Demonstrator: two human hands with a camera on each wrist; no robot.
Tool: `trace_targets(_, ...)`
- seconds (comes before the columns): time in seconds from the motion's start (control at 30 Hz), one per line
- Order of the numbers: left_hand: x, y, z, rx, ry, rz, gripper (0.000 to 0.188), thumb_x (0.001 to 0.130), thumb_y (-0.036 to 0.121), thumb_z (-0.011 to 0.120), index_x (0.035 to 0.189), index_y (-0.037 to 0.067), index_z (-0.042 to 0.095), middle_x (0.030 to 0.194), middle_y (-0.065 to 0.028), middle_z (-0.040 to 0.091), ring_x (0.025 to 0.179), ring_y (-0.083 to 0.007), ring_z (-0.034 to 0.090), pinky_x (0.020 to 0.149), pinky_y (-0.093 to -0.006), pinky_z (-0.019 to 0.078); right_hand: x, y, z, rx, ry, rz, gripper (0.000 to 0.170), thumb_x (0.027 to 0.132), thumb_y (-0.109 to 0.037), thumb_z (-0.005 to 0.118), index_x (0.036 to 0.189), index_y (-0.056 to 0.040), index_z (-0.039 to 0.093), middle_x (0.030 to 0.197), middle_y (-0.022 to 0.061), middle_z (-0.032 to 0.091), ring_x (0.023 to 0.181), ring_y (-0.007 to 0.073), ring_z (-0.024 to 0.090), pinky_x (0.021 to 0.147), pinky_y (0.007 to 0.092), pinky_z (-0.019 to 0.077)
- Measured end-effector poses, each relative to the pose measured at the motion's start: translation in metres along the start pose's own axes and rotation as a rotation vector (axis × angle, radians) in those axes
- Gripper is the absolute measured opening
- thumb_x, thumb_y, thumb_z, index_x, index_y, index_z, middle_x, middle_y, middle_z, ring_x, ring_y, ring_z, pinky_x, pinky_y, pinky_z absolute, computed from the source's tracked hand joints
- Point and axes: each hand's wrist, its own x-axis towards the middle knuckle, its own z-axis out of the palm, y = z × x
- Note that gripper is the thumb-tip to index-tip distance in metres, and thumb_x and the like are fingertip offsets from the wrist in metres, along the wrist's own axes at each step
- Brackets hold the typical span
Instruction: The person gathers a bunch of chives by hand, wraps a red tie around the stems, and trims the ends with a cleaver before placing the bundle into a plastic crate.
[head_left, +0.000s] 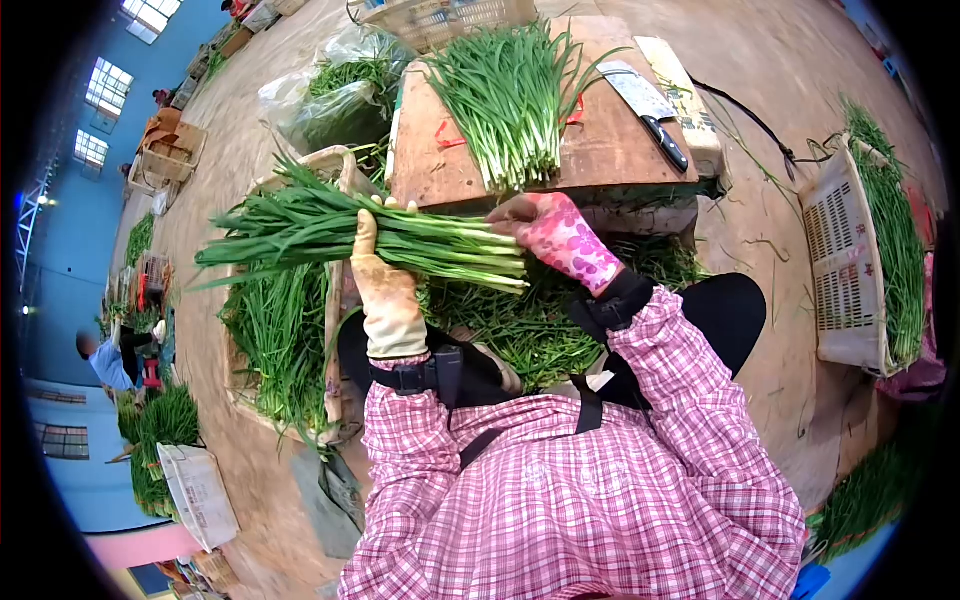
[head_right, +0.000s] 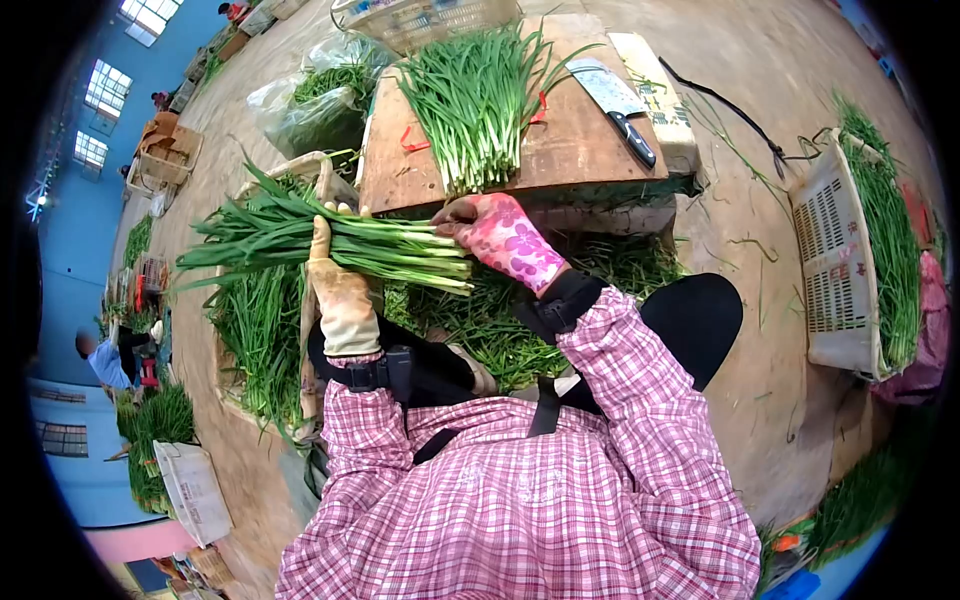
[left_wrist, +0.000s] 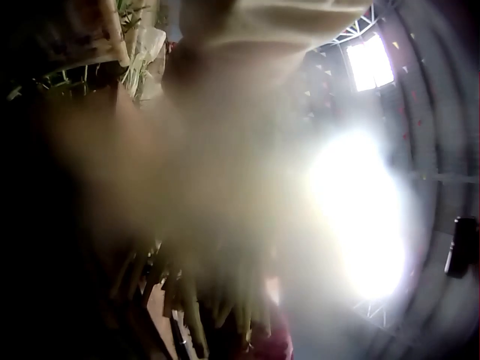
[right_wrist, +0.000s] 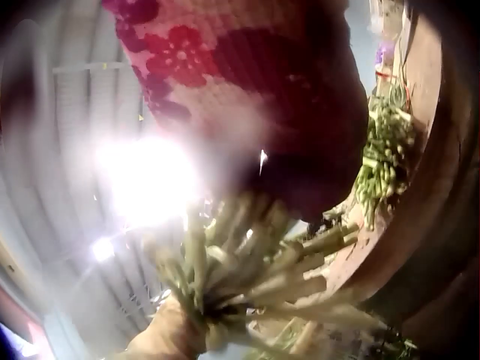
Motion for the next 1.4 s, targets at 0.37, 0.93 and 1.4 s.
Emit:
trace_targets(0.37,0.022,0.008,-0.020,0.067,0.081,-0.024,0.038,0.099,0.038,0.059,0.119,0.006,0.065,0.113,-0.0067,0.069,0.101,-0.0206,0.063,0.095,-0.0367,0.0495,-0.013,0.026,0.001,0.027,0.004,0.163,0.025,0.091,-0.020,0.070,0.105,0.0006,0.073,0.088,0.0124,0.074,0.081,0.0173,0.070,0.074,0.0291,0.0539)
trace_targets(0.93,0.071,0.021,-0.067,0.320,0.143,-0.037,0.052,0.099,0.051,0.053,0.114,0.003,0.067,0.101,-0.0114,0.070,0.079,-0.0213,0.064,0.083,-0.0324,0.0529,-0.018,0.059,-0.002,-0.041,0.306,-0.106,0.016,0.085,-0.009,0.072,0.100,-0.0029,0.072,0.086,0.0146,0.071,0.082,0.0273,0.069,0.072,0.0371,0.0539)
trace_targets(1.4,0.053,0.001,-0.046,0.145,0.108,-0.056,0.047,0.099,0.052,0.053,0.106,0.007,0.065,0.082,-0.0035,0.066,0.059,-0.0156,0.056,0.062,-0.0289,0.0524,-0.013,0.060,0.013,0.248,0.576,0.183,0.015,0.092,-0.016,0.070,0.099,-0.0028,0.071,0.083,0.0062,0.071,0.072,0.0141,0.067,0.064,0.0281,0.0530)
